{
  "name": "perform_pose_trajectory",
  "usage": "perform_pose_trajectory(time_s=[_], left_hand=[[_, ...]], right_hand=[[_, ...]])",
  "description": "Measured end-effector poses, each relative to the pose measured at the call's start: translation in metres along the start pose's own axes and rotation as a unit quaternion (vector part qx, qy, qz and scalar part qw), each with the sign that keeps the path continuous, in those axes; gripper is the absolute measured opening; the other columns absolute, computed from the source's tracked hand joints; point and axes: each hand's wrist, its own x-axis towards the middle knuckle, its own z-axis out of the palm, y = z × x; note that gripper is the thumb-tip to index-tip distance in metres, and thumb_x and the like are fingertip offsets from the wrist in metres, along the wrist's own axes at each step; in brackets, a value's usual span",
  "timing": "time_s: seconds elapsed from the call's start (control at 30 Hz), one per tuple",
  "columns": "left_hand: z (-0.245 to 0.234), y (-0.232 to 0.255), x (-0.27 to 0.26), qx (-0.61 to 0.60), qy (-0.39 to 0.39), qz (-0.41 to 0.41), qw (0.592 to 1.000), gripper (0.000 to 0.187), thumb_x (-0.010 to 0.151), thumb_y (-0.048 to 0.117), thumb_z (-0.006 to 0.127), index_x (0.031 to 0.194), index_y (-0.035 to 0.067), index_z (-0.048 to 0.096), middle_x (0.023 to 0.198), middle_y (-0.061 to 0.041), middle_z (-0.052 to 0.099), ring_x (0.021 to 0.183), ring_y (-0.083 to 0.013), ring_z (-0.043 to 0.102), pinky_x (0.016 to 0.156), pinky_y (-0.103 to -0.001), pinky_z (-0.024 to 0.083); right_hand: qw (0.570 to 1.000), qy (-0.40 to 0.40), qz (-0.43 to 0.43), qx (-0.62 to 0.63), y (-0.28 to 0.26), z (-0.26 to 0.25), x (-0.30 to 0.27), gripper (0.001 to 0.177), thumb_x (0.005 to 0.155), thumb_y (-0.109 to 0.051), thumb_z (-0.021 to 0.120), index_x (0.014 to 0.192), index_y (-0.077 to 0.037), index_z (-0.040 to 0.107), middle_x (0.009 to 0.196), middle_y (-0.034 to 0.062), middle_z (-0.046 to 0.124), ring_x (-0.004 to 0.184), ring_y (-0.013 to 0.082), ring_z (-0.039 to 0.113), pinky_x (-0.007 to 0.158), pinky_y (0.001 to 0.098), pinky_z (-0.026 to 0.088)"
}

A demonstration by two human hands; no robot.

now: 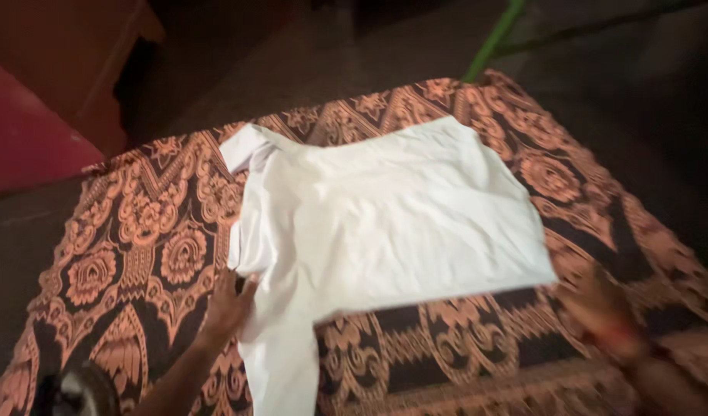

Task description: The person irons a white shirt laid out on a patterned cloth on the floor. They smooth the fabric with their hands, use a handheld iron to press the shirt, and fold the sleeves.

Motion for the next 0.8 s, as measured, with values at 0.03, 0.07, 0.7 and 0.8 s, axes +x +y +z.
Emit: perform_pose_trajectory(time_s=[0.03,0.07,0.7,0.8], left_hand=[[0.004,0.001,-0.013,-0.052,-0.016,-0.038,0.998,0.078,0.085,0.054,0.065,0.143,0.002,0.053,0.146,-0.022,0.056,0.136,-0.0377,0.056,0.115,-0.048,0.045],[0.012,0.003,-0.027,-0.012,0.011,0.002,1.000,0.076,0.084,0.051,0.071,0.139,0.001,0.054,0.145,-0.024,0.053,0.135,-0.0401,0.052,0.112,-0.049,0.043],[0.036,0.001,-0.164,-0.270,-0.036,-0.168,0.948,0.055,0.079,0.027,0.081,0.122,-0.002,0.065,0.095,-0.019,0.074,0.087,-0.0357,0.070,0.074,-0.047,0.055],[0.044,-0.008,-0.154,0.153,-0.090,0.107,0.978,0.049,0.085,0.018,0.073,0.132,0.008,0.065,0.088,-0.016,0.074,0.079,-0.0335,0.071,0.070,-0.052,0.055]], right_hand=[[0.999,0.000,-0.016,0.039,-0.003,0.001,-0.002,0.065,0.091,-0.037,0.075,0.134,0.006,0.050,0.074,0.0228,0.075,0.055,0.0342,0.068,0.048,0.0466,0.052],[0.985,0.112,-0.126,-0.028,-0.009,0.009,-0.005,0.055,0.085,-0.041,0.080,0.118,-0.002,0.062,0.077,0.0179,0.074,0.058,0.0296,0.068,0.051,0.0428,0.051],[0.944,0.032,-0.086,0.316,0.015,0.040,0.019,0.025,0.090,-0.018,0.070,0.109,-0.003,0.077,0.077,0.0086,0.072,0.056,0.0146,0.061,0.047,0.0289,0.045],[0.904,-0.038,-0.090,0.415,0.018,0.041,0.026,0.029,0.095,-0.025,0.068,0.114,-0.003,0.070,0.078,0.0084,0.071,0.053,0.0148,0.057,0.041,0.0292,0.037]])
